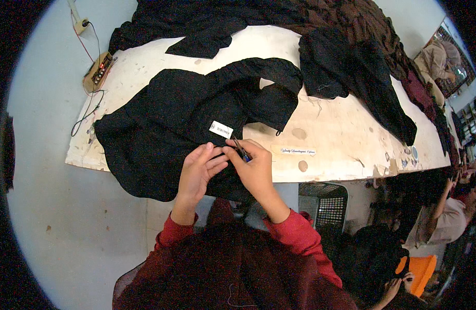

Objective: The person uses a small blue tool to trim loose threads and excess fabric from a black garment laid on a work table. They repeatedly lift and reposition the garment to access different areas, then smooth it flat after trimming.

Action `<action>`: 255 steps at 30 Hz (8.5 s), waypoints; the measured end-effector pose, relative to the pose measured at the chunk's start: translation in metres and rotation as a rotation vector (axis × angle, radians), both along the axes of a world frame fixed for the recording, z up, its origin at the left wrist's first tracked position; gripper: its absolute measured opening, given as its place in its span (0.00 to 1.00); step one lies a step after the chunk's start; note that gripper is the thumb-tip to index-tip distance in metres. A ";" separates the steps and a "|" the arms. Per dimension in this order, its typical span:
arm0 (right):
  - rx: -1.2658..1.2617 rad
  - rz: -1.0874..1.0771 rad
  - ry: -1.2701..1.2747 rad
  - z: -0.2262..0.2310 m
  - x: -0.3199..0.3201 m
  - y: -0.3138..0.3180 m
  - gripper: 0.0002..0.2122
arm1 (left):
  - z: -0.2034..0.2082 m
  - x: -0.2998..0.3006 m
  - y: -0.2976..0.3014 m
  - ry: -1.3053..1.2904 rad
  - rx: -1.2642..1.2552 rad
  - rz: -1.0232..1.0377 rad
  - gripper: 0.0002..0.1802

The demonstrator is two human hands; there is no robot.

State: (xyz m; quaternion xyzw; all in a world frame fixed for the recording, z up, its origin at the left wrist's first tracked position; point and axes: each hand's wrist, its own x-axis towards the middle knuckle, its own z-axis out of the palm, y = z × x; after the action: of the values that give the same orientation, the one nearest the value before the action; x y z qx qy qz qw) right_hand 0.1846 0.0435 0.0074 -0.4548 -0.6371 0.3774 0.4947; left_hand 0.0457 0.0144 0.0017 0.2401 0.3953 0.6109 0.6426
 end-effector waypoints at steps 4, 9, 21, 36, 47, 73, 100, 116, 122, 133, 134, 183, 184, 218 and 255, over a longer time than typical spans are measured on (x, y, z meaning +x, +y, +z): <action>-0.040 0.034 0.145 -0.009 0.000 -0.003 0.06 | -0.008 0.007 0.004 0.063 0.001 0.078 0.12; 0.097 -0.007 0.117 0.004 0.011 -0.016 0.04 | -0.001 0.013 -0.001 0.099 0.044 0.196 0.10; 0.189 0.115 -0.454 0.048 0.059 -0.030 0.17 | 0.011 0.013 -0.015 0.155 0.146 0.234 0.06; 0.360 0.060 -0.437 0.042 0.039 -0.025 0.08 | 0.010 0.013 -0.018 0.164 0.192 0.223 0.06; 0.359 0.073 -0.395 0.042 0.045 -0.022 0.10 | 0.011 0.013 -0.018 0.158 0.174 0.220 0.07; 0.270 0.052 -0.362 0.034 0.038 -0.026 0.08 | 0.006 0.010 -0.019 0.113 0.152 0.195 0.08; 0.066 0.137 -0.229 0.040 0.050 -0.041 0.10 | 0.002 0.007 -0.023 0.048 0.179 0.164 0.08; 0.435 -0.073 -0.480 0.048 0.031 -0.035 0.10 | 0.013 0.011 -0.029 0.173 0.197 0.175 0.05; 0.519 -0.061 -0.490 0.046 0.033 -0.033 0.10 | 0.012 0.011 -0.029 0.170 0.197 0.161 0.05; 0.517 -0.015 -0.462 0.038 0.034 -0.027 0.10 | 0.006 0.009 -0.029 0.194 0.206 0.159 0.05; 0.506 -0.006 -0.452 0.037 0.034 -0.027 0.10 | 0.006 0.009 -0.029 0.209 0.208 0.157 0.06; 0.422 0.276 -0.548 0.093 0.035 -0.012 0.12 | 0.015 -0.001 -0.020 0.039 0.223 0.091 0.06; 0.466 0.299 -0.602 0.096 0.035 -0.010 0.11 | 0.015 -0.001 -0.020 0.033 0.230 0.095 0.06; 0.837 0.523 -0.945 0.121 0.019 0.007 0.07 | 0.022 0.003 -0.022 0.073 0.261 0.127 0.07; 0.056 0.215 -0.200 0.083 0.034 -0.011 0.06 | 0.017 0.005 -0.026 0.126 0.101 0.195 0.11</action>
State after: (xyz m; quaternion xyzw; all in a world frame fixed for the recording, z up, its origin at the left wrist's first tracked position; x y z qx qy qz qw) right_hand 0.2182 0.0329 0.0899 -0.4053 -0.7386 0.3631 0.3979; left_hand 0.0506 -0.0118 0.0183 0.2705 0.4248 0.6734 0.5411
